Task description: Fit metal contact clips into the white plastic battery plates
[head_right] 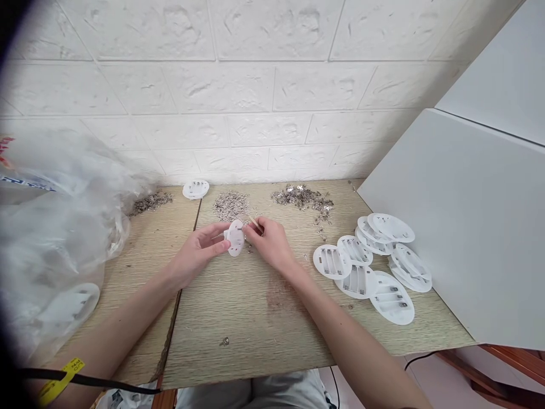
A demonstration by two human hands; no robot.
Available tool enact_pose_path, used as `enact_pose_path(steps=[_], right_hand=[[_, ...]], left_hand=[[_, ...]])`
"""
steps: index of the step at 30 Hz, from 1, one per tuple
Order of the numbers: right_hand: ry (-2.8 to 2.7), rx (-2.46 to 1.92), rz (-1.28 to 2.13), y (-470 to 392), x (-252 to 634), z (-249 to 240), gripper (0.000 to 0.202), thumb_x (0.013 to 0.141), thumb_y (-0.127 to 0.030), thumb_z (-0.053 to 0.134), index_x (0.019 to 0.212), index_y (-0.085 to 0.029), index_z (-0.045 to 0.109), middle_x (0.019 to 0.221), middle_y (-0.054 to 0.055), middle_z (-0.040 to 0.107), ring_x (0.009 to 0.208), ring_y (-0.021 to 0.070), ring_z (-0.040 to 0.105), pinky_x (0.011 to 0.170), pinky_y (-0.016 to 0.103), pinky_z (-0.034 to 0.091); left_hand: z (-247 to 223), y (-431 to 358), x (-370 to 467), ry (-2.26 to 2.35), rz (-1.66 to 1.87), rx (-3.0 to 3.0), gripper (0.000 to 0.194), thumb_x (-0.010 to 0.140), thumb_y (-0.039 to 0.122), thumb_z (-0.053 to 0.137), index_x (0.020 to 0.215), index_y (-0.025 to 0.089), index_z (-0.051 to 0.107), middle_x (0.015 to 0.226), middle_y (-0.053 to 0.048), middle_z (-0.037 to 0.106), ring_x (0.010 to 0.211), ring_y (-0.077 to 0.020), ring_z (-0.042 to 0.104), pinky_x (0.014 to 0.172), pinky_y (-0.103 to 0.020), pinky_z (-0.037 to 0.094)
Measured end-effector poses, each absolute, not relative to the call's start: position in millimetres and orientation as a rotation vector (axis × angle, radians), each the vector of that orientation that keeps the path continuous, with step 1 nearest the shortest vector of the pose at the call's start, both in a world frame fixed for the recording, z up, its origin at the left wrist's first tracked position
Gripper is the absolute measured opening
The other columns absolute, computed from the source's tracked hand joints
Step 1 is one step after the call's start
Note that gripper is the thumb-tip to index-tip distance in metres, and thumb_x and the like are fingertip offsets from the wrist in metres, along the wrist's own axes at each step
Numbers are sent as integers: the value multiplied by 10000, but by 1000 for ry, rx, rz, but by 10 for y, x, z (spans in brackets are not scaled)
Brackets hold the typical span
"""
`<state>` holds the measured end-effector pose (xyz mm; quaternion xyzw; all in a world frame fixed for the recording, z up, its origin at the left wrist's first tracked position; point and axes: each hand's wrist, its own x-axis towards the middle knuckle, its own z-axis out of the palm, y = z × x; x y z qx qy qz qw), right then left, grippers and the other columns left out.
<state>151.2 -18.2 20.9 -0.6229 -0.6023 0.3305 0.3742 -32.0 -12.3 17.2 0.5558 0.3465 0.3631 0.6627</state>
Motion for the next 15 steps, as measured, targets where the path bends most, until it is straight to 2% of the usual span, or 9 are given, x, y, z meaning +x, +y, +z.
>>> enact_pose_path(steps=[9, 15], right_hand=[[-1591, -1523, 847, -178, 1526, 197, 321, 788, -401, 543, 593, -190, 398, 576, -50, 378, 561, 91, 329, 526, 243, 254], [-1597, -1511, 849, -191, 1532, 208, 291, 783, -368, 546, 596, -187, 414, 575, -48, 396, 556, 89, 337, 518, 238, 254]], left_hand=[[137, -113, -316, 791, 839, 1217, 382, 753, 327, 736, 1120, 257, 652, 1064, -48, 701, 988, -194, 619, 920, -351, 445], [155, -116, -319, 781, 835, 1217, 373, 763, 328, 727, 1122, 256, 650, 1109, -52, 692, 1011, -198, 617, 923, -353, 447]])
